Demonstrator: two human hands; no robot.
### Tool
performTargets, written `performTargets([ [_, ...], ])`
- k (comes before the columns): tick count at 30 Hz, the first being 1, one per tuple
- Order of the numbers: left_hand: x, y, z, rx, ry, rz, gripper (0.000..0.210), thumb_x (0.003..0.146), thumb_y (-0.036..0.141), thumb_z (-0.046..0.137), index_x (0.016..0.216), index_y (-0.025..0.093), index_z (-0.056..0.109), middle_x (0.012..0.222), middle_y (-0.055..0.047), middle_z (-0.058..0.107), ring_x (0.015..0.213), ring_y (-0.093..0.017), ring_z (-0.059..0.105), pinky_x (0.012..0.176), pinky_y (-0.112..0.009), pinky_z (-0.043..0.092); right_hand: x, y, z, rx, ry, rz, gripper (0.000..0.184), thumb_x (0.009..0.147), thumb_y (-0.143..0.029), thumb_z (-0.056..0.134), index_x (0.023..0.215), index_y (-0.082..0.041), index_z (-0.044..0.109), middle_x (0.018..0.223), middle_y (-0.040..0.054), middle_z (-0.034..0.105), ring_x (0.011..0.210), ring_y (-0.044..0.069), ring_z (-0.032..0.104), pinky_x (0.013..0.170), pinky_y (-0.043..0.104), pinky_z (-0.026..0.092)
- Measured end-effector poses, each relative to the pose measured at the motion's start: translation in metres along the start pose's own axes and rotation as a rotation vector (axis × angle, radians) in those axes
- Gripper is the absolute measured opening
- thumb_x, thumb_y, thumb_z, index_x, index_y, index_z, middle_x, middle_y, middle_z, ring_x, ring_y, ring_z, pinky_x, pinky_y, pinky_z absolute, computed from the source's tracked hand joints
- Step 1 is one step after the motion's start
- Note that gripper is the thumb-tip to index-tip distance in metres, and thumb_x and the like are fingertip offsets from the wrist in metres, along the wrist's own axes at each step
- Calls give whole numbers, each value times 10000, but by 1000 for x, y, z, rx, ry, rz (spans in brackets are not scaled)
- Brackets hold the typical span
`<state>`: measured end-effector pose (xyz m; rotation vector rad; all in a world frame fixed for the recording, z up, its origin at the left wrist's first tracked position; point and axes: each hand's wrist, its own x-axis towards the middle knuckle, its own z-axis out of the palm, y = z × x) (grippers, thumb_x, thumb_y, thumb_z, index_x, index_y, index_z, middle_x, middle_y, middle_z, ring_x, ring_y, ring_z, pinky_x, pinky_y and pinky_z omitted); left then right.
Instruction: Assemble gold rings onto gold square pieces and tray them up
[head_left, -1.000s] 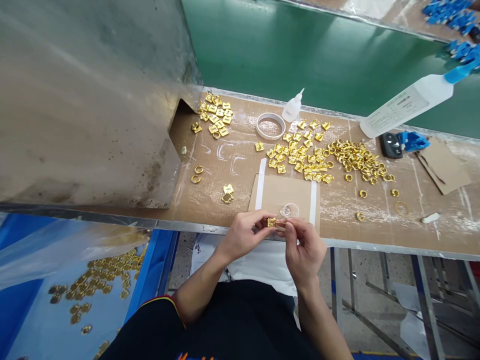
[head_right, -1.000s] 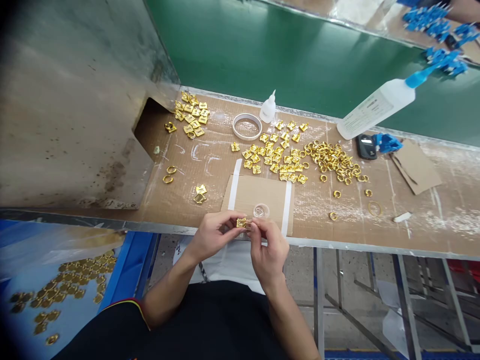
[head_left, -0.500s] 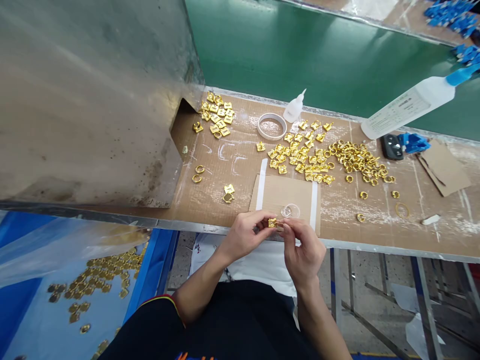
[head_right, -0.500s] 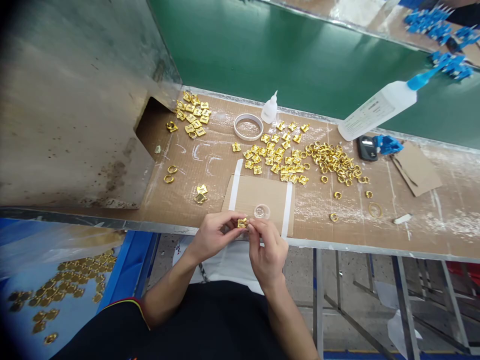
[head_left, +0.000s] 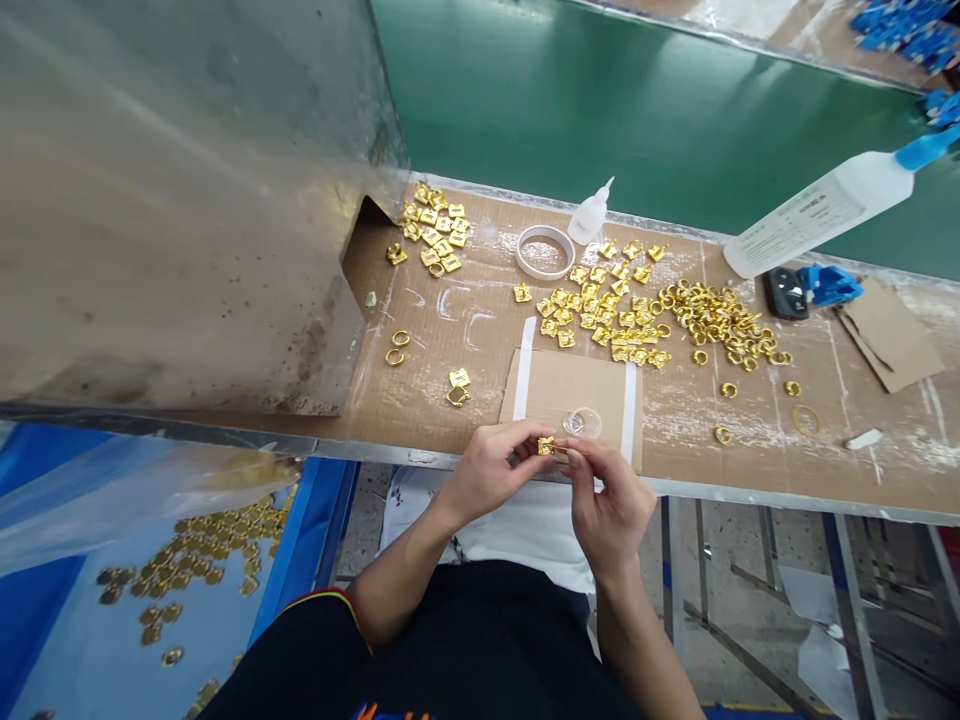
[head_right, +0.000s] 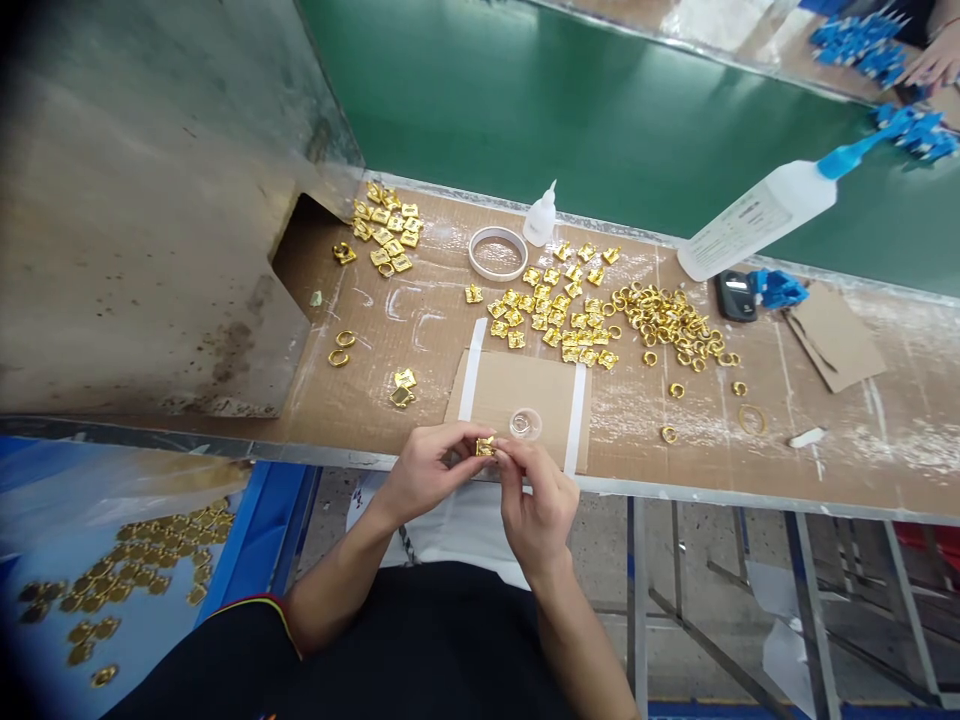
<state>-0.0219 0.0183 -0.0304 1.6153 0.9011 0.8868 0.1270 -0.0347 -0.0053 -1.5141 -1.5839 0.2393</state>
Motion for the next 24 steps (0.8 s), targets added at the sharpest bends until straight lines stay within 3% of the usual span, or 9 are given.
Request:
performTargets([
  [19,0,0,-1,3,3,-15,178,918,287,683,1032,164,744,808,-37,770,650,-133,687,600,-212,574,0,2,0,23,-12,60,131,1011,-222,572,963,-238,693,844,27,808,609,160,754,585,259,633],
  [24,0,0,-2,13,5,13,178,928,289,677,1029,158,741,797,-37,758,648,-129,674,597,-206,562,0,1,-1,59,-22,43,117,1003,-210,587,966,-244,693,855,24,810,721,174,782,630,259,637],
])
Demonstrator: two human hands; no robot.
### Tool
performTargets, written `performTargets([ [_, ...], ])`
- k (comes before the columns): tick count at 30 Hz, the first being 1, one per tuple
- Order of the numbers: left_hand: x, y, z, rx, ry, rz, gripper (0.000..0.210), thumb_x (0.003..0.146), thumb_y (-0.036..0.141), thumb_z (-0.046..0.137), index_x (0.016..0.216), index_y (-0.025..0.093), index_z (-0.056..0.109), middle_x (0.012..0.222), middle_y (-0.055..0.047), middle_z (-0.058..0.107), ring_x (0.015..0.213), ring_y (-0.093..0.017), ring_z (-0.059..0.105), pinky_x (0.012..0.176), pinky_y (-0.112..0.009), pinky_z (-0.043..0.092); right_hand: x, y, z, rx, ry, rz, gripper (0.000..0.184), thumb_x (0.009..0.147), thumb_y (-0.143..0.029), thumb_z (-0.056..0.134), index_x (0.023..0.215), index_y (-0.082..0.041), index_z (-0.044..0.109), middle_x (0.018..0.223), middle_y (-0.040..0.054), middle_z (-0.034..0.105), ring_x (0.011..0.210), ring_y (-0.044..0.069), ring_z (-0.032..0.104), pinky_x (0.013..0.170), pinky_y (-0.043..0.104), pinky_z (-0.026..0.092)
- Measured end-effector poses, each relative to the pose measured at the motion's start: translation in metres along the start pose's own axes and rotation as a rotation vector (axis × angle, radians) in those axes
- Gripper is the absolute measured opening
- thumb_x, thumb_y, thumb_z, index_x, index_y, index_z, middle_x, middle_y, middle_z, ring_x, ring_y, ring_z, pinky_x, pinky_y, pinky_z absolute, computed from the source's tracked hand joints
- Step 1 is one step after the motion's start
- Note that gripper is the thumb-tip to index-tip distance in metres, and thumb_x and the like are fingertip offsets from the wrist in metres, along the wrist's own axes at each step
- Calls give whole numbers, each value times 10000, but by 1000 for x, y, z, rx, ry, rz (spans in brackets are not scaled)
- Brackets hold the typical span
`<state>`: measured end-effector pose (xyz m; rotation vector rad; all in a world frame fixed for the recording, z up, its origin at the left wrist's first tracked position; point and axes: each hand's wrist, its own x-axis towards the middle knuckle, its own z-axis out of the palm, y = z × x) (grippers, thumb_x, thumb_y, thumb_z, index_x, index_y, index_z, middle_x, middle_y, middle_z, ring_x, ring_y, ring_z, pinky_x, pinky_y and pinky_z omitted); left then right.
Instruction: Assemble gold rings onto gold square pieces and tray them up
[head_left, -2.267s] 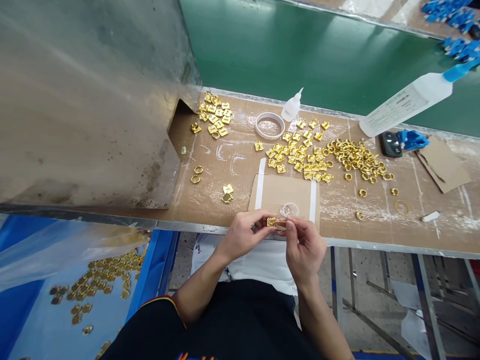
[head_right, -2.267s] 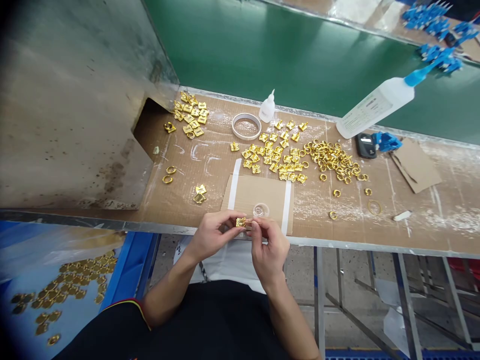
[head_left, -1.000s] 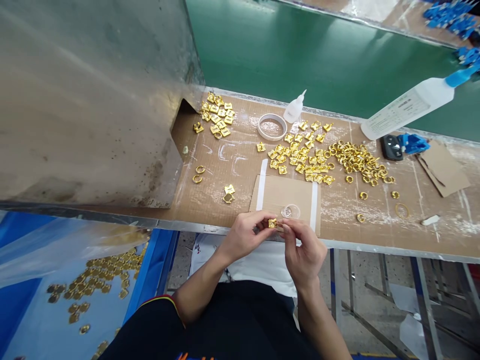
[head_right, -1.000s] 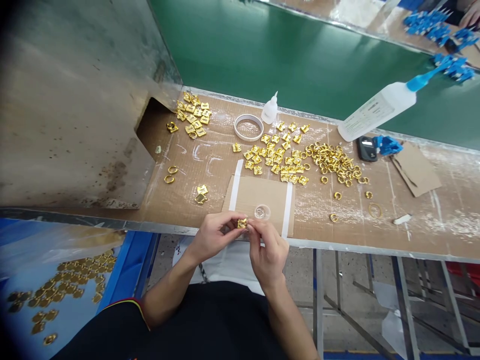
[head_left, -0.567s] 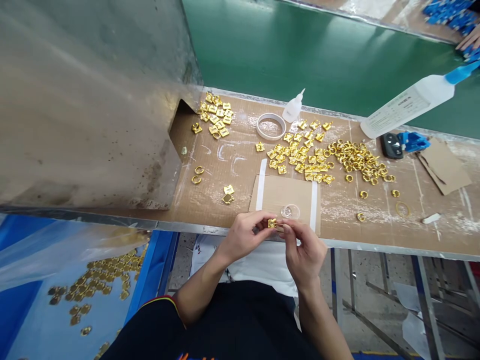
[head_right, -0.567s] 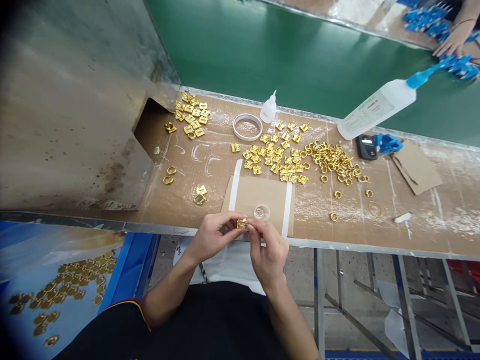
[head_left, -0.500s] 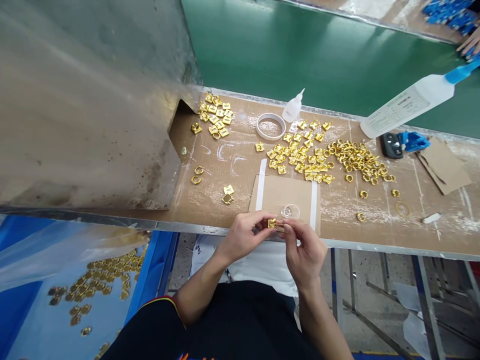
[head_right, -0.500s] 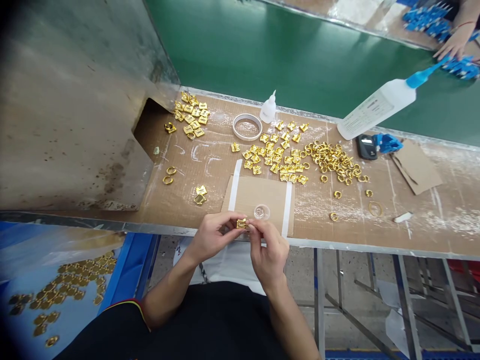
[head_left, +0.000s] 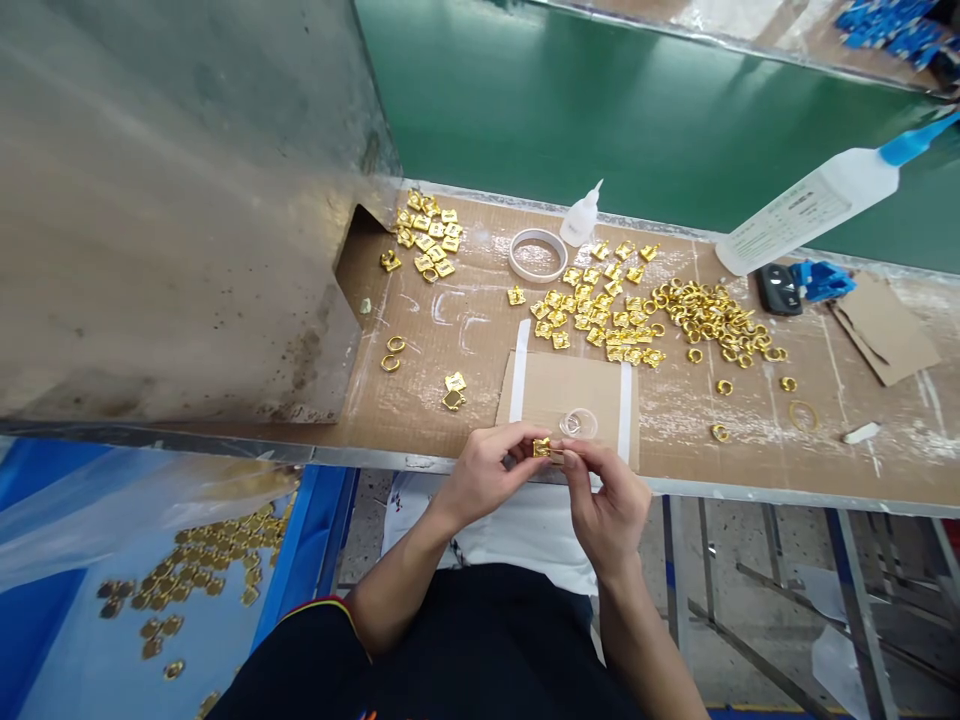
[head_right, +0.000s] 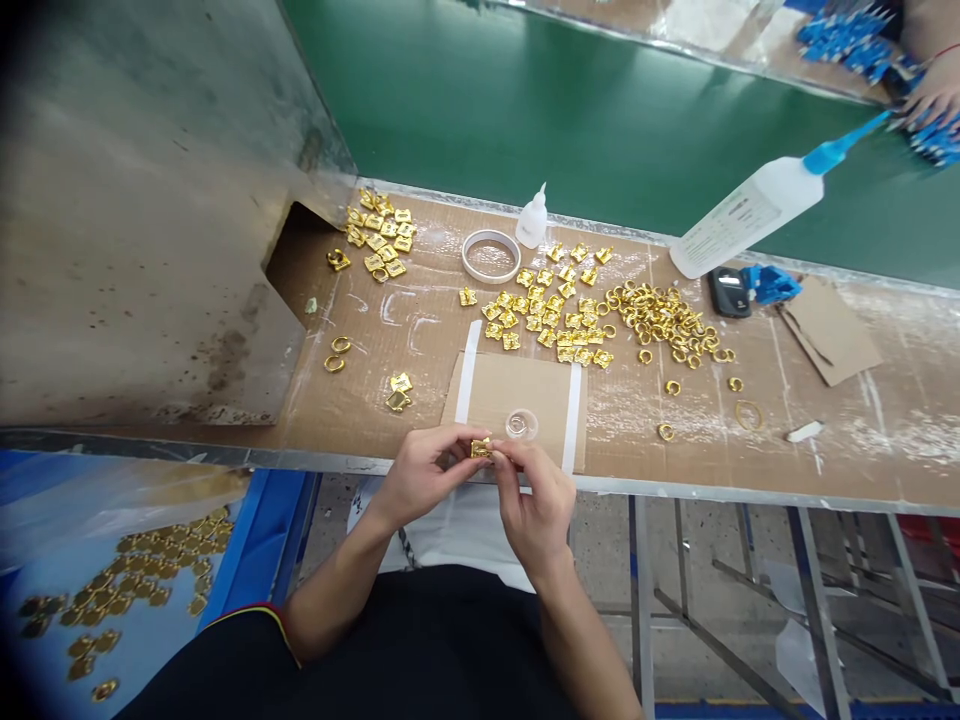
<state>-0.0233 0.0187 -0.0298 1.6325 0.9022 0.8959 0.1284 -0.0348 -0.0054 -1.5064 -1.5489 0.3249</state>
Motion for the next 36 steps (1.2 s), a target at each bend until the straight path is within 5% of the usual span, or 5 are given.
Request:
performTargets([
  [8,-1,0,-2,-32,28,-61,210,896,307,713,1039,157,744,701,-4,676,605,-116,605,570,-206,510,8,21,-14,-15,208,41,124,984,-239,616,944,-236,733,885,53,762,848,213,743,681,337,623],
  [30,-1,-2,-4,-104,-3,-128,226,865,284,735,1041,144,757,676,2,640,597,-111,572,540,-194,470,12,40,0,-72,190,6,156,965,-186,622,920,-250,756,900,37,735,835,192,722,759,330,597],
  [36,-2,-3,-5,-99,-6,-152,229,856,270,737,1043,142,768,671,6,629,588,-104,561,532,-186,459,10,41,-4,10,194,117,154,977,-253,617,903,-231,750,897,50,762,863,207,736,774,343,600],
])
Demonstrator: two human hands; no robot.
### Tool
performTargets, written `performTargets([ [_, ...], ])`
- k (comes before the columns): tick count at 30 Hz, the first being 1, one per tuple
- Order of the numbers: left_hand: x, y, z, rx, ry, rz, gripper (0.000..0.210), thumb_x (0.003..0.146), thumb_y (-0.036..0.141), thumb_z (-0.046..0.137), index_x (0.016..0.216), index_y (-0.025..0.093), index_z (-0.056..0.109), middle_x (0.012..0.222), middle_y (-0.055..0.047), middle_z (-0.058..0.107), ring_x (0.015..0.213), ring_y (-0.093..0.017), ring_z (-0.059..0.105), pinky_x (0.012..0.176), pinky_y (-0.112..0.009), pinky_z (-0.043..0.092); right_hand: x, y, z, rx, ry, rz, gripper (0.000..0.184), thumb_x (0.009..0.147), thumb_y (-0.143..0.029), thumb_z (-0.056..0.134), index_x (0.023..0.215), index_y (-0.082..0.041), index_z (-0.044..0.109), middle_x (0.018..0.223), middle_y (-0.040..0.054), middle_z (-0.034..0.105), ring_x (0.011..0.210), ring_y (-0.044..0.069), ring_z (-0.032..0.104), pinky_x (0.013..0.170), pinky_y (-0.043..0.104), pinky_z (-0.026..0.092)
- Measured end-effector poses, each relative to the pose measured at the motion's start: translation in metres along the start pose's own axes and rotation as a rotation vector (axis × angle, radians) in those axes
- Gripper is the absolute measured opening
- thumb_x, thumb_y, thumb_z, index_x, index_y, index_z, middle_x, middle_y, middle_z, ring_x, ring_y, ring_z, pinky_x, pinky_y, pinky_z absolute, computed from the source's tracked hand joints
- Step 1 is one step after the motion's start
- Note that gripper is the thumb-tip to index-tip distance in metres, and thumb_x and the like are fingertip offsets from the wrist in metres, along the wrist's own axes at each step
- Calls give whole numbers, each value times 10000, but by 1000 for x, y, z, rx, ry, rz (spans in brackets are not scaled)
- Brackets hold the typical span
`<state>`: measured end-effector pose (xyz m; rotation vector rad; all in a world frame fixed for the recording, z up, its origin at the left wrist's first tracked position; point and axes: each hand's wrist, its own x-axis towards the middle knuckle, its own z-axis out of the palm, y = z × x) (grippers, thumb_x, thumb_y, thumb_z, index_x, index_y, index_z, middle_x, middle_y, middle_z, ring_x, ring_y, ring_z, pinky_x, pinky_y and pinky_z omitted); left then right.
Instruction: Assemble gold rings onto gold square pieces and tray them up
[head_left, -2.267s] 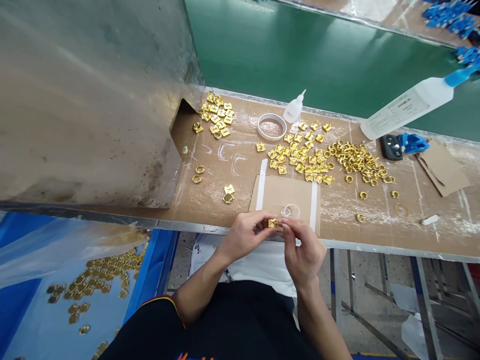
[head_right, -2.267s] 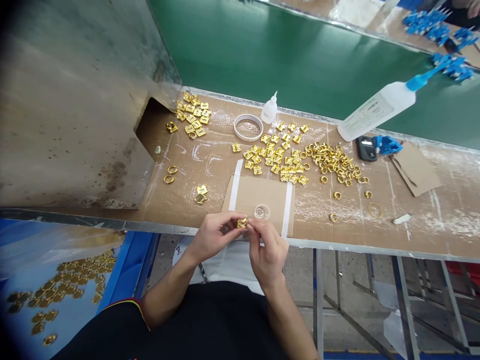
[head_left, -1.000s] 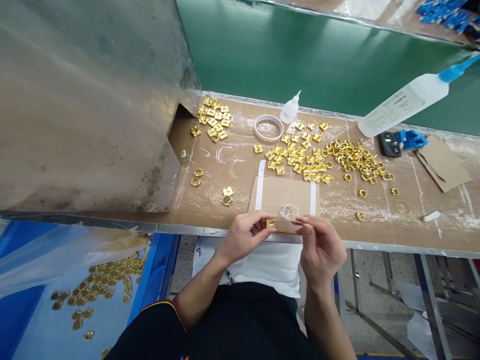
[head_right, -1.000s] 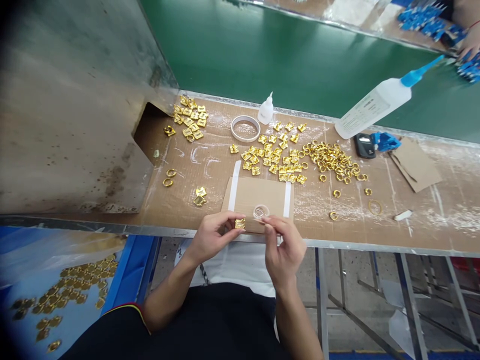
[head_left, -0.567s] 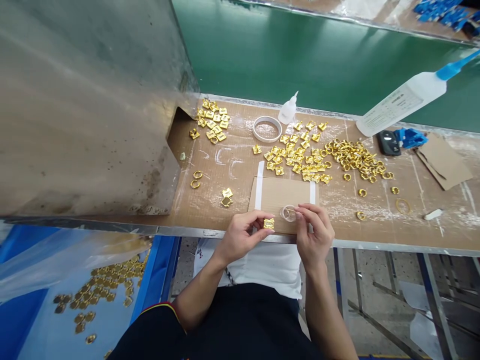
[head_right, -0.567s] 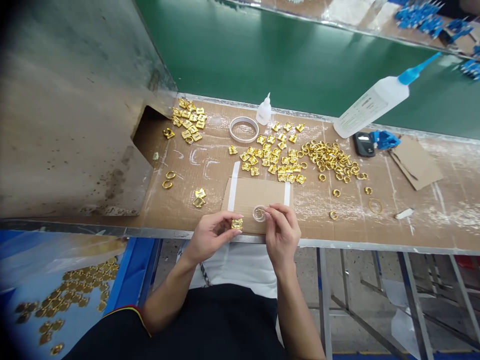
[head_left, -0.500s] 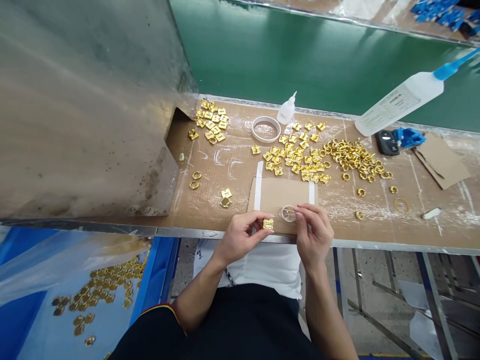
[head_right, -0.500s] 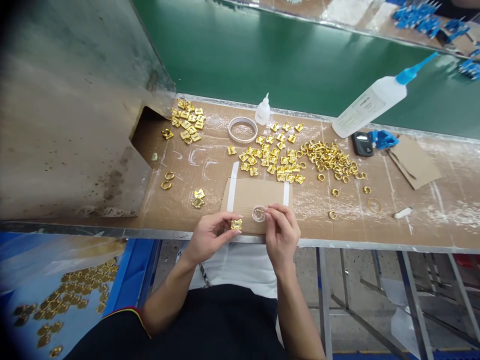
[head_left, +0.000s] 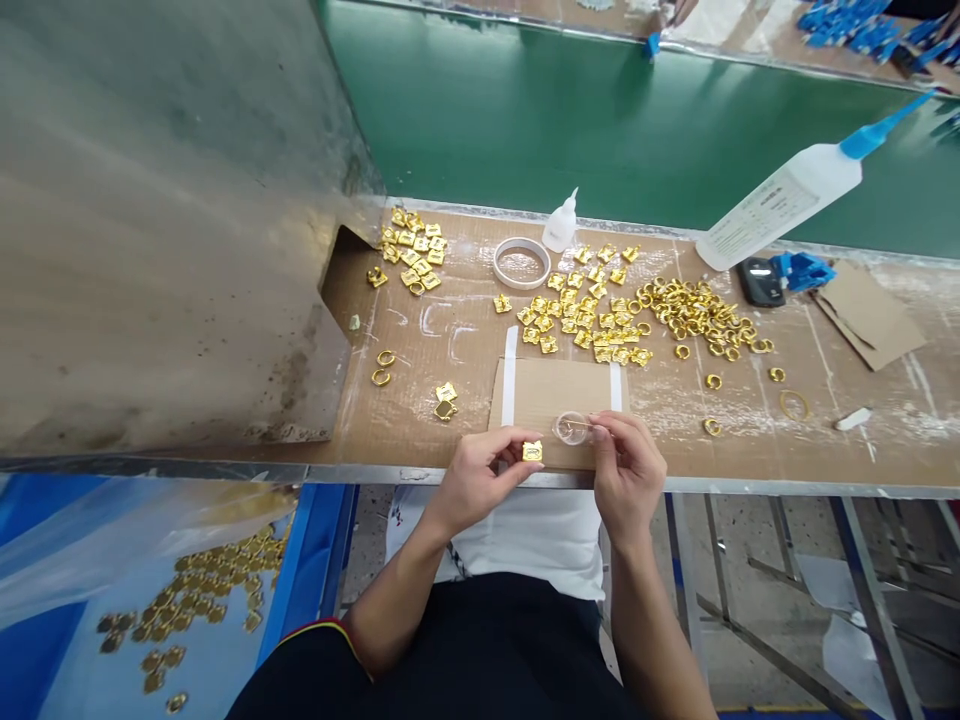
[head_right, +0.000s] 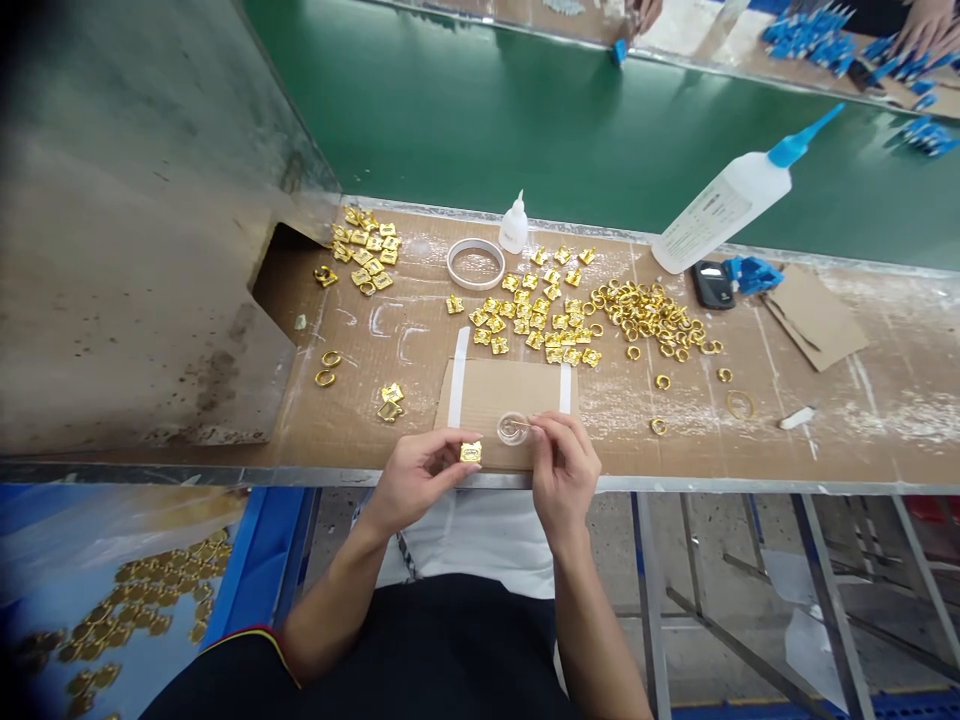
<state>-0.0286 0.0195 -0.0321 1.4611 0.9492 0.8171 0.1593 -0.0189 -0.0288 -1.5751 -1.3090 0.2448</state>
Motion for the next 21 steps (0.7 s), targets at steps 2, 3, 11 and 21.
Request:
performTargets([
  [2,0,0,1,0,3,0,232,854,268,738,1045,143,770,674,3,635,586,-104,559,523,-184,451,-1,2,-3,42,-14,74,177,988,-291,605,911,-224,750,894,55,785,860,215,750,760,345,607],
  [3,0,0,1,-1,4,1,233,853,267,738,1047,143,771,676,2,638,586,-104,560,521,-184,450,-1,3,-3,68,-19,107,183,991,-304,604,917,-222,750,890,53,795,844,213,757,743,338,610],
  [11,0,1,1,-2,2,14,210,855,234,734,1038,137,763,670,7,647,584,-103,570,542,-185,466,-10,-13,-8,189,92,162,123,986,-258,635,949,-213,743,858,36,802,729,175,765,609,263,580],
  [21,1,1,1,3,-9,46,218,863,240,740,1055,139,755,686,3,659,594,-107,580,542,-187,463,-28,-35,0,170,-109,37,161,994,-157,589,1025,-244,721,920,23,804,755,174,776,634,279,629],
])
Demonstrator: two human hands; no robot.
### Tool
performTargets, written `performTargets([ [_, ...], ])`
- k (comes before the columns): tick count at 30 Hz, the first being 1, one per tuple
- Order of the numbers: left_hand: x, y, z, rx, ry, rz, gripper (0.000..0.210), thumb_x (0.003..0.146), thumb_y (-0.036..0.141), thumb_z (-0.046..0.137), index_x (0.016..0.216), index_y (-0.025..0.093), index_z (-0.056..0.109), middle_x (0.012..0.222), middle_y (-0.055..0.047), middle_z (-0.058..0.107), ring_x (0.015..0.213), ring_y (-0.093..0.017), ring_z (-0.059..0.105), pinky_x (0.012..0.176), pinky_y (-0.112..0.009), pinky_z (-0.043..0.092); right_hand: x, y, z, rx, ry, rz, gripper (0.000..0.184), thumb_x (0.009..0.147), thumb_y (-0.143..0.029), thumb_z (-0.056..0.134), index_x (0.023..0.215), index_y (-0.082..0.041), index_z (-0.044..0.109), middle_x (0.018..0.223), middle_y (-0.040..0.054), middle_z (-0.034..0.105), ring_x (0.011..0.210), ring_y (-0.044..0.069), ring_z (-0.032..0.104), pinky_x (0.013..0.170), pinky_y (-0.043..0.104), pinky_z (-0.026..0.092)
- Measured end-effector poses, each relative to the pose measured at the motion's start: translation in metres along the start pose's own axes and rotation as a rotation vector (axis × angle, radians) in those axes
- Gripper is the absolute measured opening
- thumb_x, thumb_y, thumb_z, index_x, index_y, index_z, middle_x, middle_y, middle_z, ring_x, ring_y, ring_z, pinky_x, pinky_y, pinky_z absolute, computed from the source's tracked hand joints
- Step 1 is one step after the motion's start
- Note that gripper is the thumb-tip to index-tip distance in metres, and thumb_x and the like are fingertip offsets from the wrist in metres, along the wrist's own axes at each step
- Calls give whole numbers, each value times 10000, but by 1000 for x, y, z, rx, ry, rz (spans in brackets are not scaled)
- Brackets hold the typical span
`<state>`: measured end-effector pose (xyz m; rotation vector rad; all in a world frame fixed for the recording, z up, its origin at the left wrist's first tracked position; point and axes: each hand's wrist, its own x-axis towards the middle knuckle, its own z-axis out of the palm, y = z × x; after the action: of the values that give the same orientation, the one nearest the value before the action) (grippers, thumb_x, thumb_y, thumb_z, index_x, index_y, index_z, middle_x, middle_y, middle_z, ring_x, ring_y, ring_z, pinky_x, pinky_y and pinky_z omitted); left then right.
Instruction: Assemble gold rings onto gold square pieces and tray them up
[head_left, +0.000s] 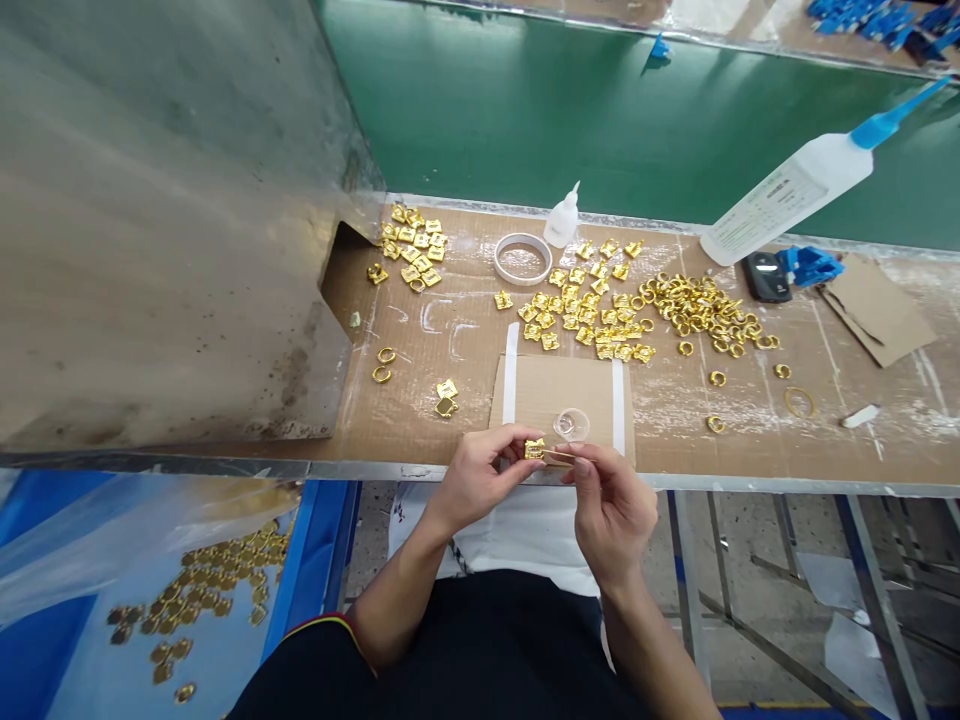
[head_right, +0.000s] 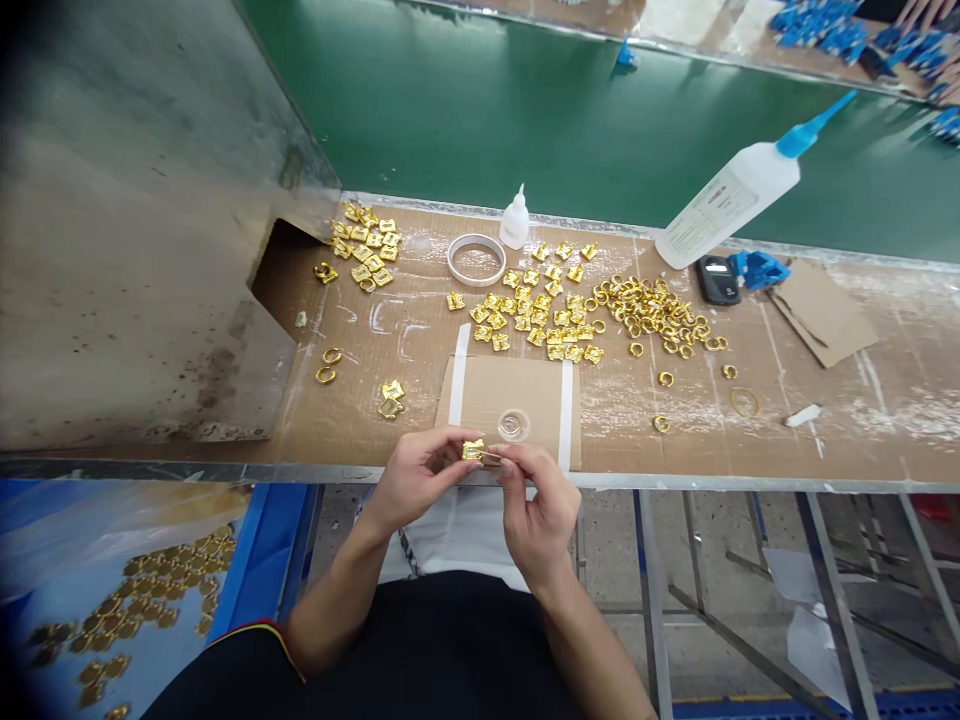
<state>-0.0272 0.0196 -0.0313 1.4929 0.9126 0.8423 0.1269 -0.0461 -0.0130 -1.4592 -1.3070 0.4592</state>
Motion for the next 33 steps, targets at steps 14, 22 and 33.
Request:
performTargets([
  [14,0,-1,-1,8,-9,4,218,888,305,724,1034,143,740,722,-22,693,619,-125,618,549,-201,489,6,-4,4,-124,-35,-77,158,1023,-224,557,1001,-232,713,893,35,819,688,176,775,616,271,637],
  [22,0,0,0,20,-13,19,209,902,296,707,1044,145,736,724,-17,688,617,-119,619,550,-197,494,6,-3,5,-114,-23,-63,152,1002,-206,588,998,-234,738,890,27,824,683,175,780,631,262,640],
  [33,0,1,0,32,-13,3,211,900,289,706,1052,146,735,732,-22,696,629,-128,633,565,-207,512,5,-3,5,-111,-11,-45,144,998,-213,600,996,-238,741,889,27,828,691,184,787,636,274,648],
])
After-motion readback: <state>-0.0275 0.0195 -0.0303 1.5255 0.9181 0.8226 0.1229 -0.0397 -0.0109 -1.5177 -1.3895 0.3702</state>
